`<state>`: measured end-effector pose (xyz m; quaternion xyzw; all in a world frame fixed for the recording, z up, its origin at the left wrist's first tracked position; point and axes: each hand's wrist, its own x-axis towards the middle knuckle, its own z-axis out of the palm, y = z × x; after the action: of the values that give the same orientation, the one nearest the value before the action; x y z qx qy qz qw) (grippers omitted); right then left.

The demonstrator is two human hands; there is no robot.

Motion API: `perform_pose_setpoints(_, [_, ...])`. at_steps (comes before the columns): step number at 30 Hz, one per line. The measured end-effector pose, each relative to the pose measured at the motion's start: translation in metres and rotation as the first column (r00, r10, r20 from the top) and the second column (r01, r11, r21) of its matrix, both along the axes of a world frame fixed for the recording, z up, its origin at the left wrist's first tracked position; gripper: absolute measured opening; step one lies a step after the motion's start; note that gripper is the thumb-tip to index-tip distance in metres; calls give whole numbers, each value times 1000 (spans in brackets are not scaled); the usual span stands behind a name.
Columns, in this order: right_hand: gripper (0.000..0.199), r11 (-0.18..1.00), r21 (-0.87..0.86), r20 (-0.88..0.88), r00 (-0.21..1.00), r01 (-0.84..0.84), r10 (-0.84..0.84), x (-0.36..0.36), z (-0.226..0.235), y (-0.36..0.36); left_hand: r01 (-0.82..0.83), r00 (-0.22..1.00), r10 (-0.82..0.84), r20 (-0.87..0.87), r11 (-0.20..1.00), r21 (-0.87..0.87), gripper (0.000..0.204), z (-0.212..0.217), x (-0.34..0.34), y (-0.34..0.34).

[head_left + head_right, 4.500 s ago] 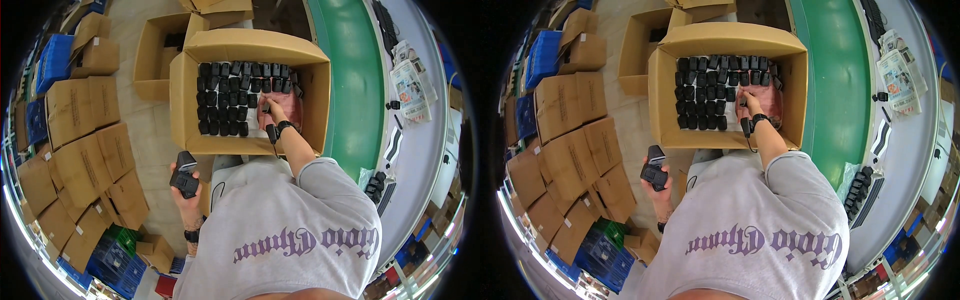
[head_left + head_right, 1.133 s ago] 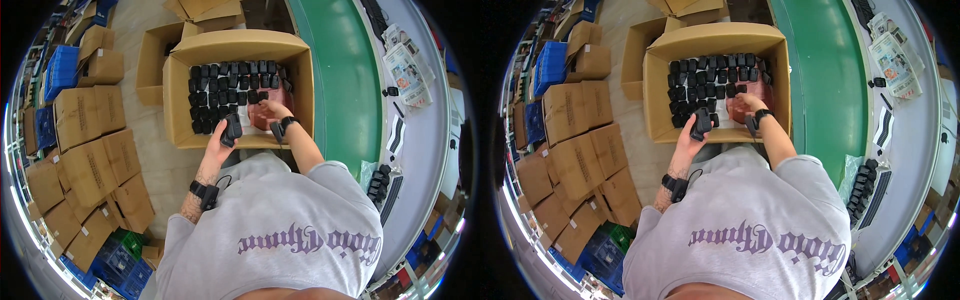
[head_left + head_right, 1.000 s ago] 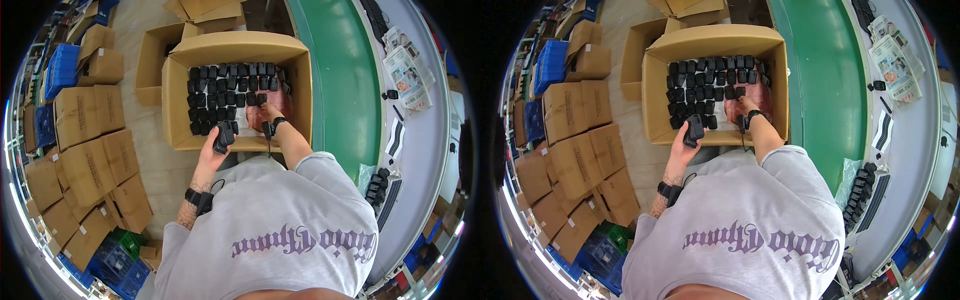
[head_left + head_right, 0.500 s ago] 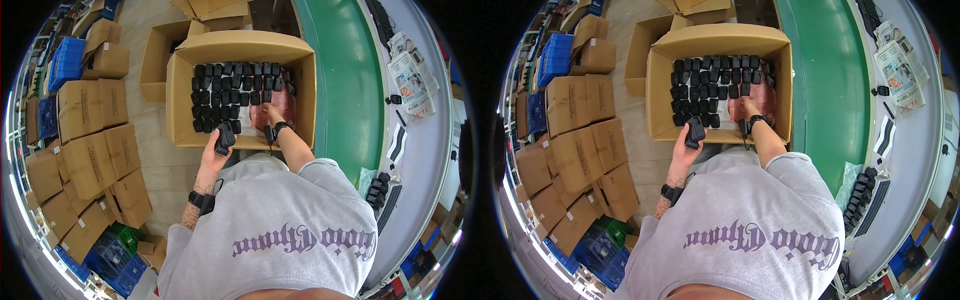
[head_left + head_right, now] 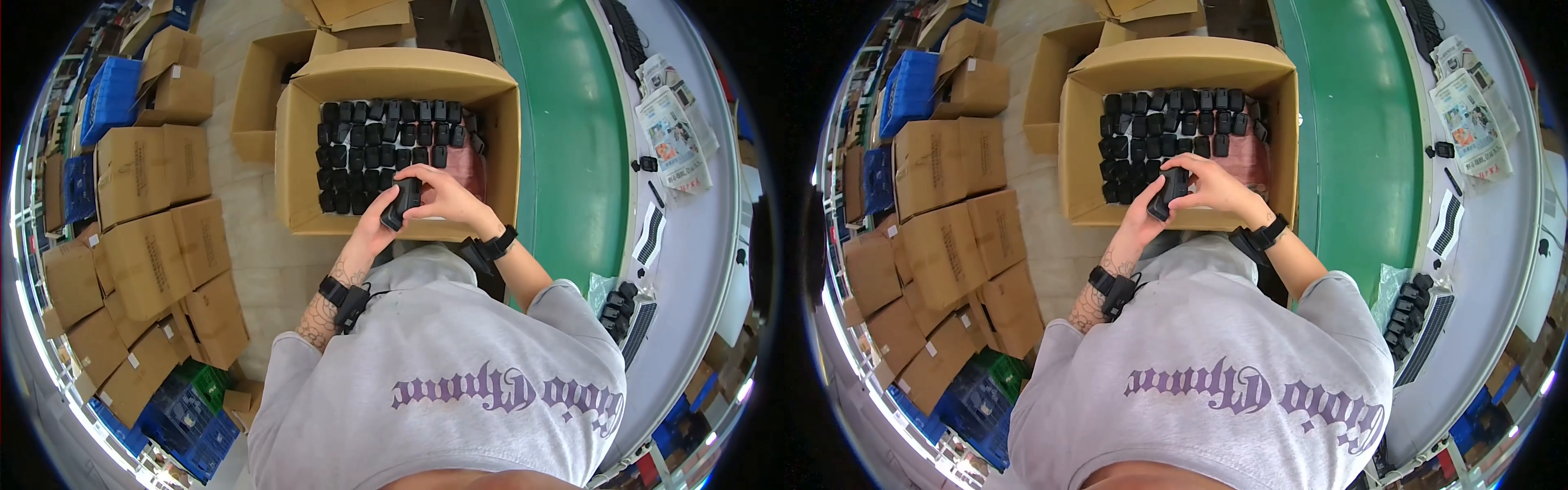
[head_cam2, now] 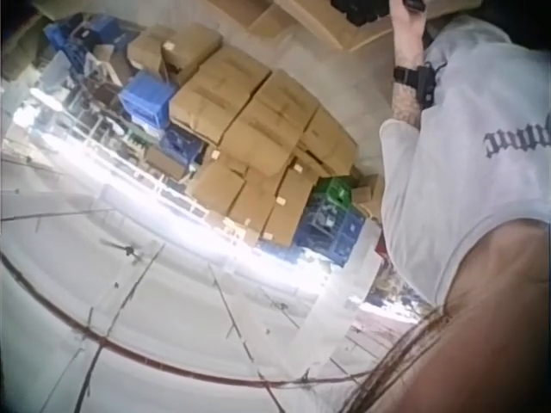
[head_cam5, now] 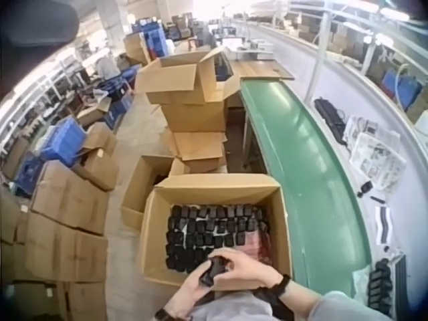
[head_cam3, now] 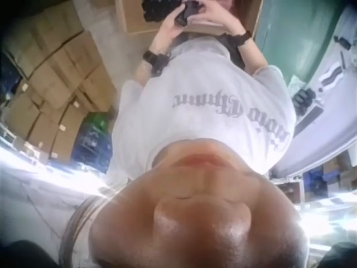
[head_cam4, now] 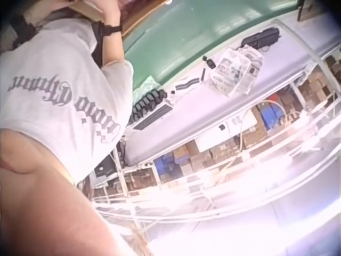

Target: The worker is packing electronic components from a conveyor belt into a cardboard box, labeling it with a marker, and then covering the contents with newspaper.

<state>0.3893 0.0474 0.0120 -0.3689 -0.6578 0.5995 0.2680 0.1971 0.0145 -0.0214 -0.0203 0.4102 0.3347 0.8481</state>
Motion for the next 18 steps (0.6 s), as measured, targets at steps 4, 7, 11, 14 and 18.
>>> perform_pose_setpoints(4, [67,999,42,26,999,34,-35,-1,1,-2,31,999,-32,-11,997,-77,26,-5,0,-2])
perform_pose_setpoints(7, [70,984,91,102,981,155,-164,5,-31,8,-13,999,17,44,997,-81,24,-3,-7,-6])
perform_pose_setpoints(11, [66,776,399,487,603,489,-631,45,-154,44,-89,983,103,152,992,-94,36,-5,-33,-15])
perform_pose_setpoints(14, [63,772,377,634,466,511,-618,66,-222,36,-131,963,155,219,984,-120,39,-4,-45,-18])
perform_pose_setpoints(18, [65,812,400,629,518,424,-580,60,-238,31,-239,951,258,171,963,-123,38,9,-67,-37])
